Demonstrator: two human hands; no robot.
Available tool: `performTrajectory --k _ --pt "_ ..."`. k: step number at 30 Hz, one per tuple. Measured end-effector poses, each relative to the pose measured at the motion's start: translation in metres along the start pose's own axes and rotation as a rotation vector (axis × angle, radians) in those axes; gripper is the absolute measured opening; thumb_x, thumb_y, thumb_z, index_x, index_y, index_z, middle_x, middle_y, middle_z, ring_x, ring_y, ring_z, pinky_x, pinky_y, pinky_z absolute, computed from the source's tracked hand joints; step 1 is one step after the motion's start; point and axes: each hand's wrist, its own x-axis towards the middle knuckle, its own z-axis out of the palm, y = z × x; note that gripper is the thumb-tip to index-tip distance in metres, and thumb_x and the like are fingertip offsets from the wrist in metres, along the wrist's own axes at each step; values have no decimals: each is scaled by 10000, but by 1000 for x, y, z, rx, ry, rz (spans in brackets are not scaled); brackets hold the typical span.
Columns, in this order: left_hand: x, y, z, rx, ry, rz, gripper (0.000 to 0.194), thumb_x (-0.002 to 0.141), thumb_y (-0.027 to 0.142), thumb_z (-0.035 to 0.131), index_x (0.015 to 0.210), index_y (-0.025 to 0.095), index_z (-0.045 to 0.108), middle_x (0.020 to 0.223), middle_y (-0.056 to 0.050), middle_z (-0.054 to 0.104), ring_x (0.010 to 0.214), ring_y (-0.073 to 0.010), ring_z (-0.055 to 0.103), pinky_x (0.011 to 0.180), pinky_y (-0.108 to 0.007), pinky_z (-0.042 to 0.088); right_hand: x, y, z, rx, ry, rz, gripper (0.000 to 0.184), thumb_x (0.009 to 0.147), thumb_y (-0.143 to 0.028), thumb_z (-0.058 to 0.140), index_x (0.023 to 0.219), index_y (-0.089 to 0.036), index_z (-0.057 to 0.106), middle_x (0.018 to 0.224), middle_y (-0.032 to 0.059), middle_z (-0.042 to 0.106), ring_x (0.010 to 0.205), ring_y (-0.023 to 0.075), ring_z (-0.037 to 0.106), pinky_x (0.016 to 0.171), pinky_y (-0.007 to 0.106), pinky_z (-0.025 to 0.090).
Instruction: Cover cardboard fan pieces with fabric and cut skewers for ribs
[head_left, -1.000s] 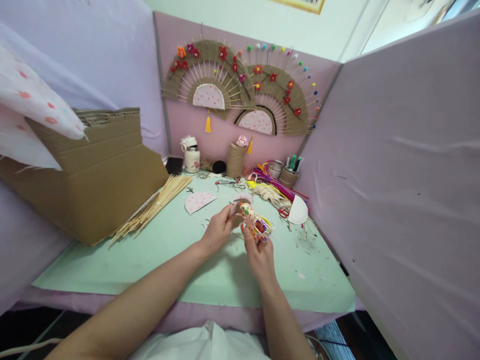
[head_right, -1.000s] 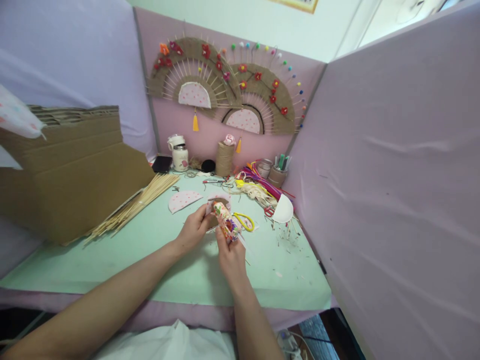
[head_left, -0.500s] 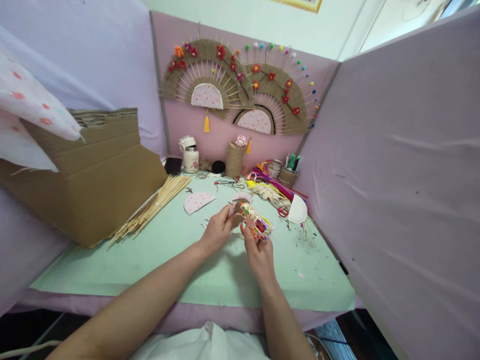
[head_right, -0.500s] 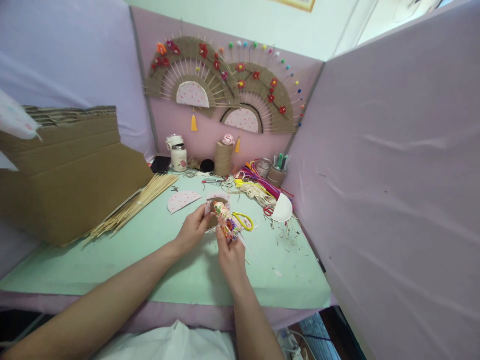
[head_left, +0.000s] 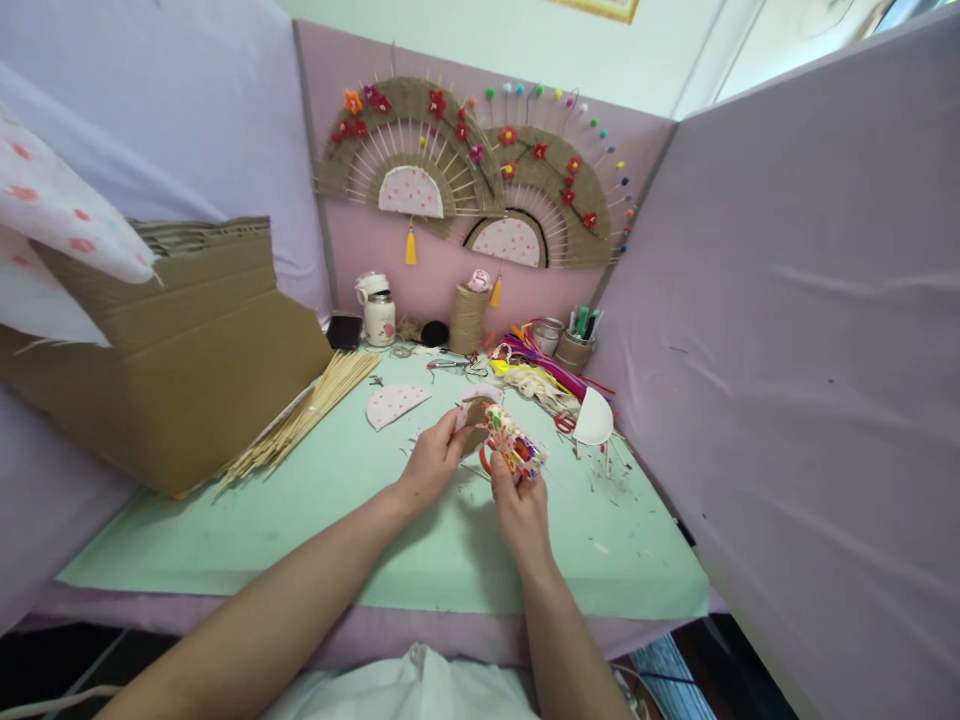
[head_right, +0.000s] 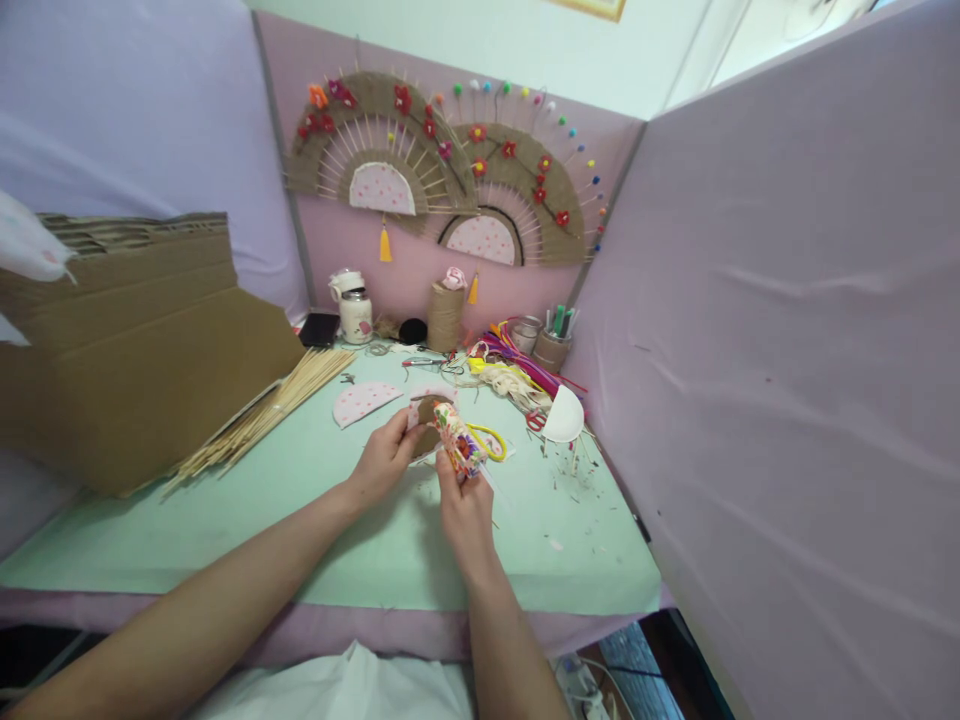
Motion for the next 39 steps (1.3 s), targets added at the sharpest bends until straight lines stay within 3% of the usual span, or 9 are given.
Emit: performTrajectory --k 17,32,39 --pt "-1 2 -2 -23 -19 13 244 913 352 402 997 182 555 902 -35 661 818 -178 590 715 -259 430 4 0 -3 -26 49 -3 417 863 -506 460 991 -170 671 775 62 683 849 251 609 680 323 468" --pt "-1 2 -2 -14 -6 13 283 911 371 399 1024 178 572 913 -48 673 824 -191 599 713 -276 446 4 -4 -5 -4 56 34 460 864 -500 472 1069 -137 666 980 97 713 915 247 630 833 341 474" --pt "0 0 -2 -5 -6 11 278 909 368 397 1032 182 564 898 -46 670 806 -189 593 709 -275 440 5 -3 -5 31 47 37 445 859 -499 478 1038 -140 671 1003 94 714 935 239 630 825 336 479"
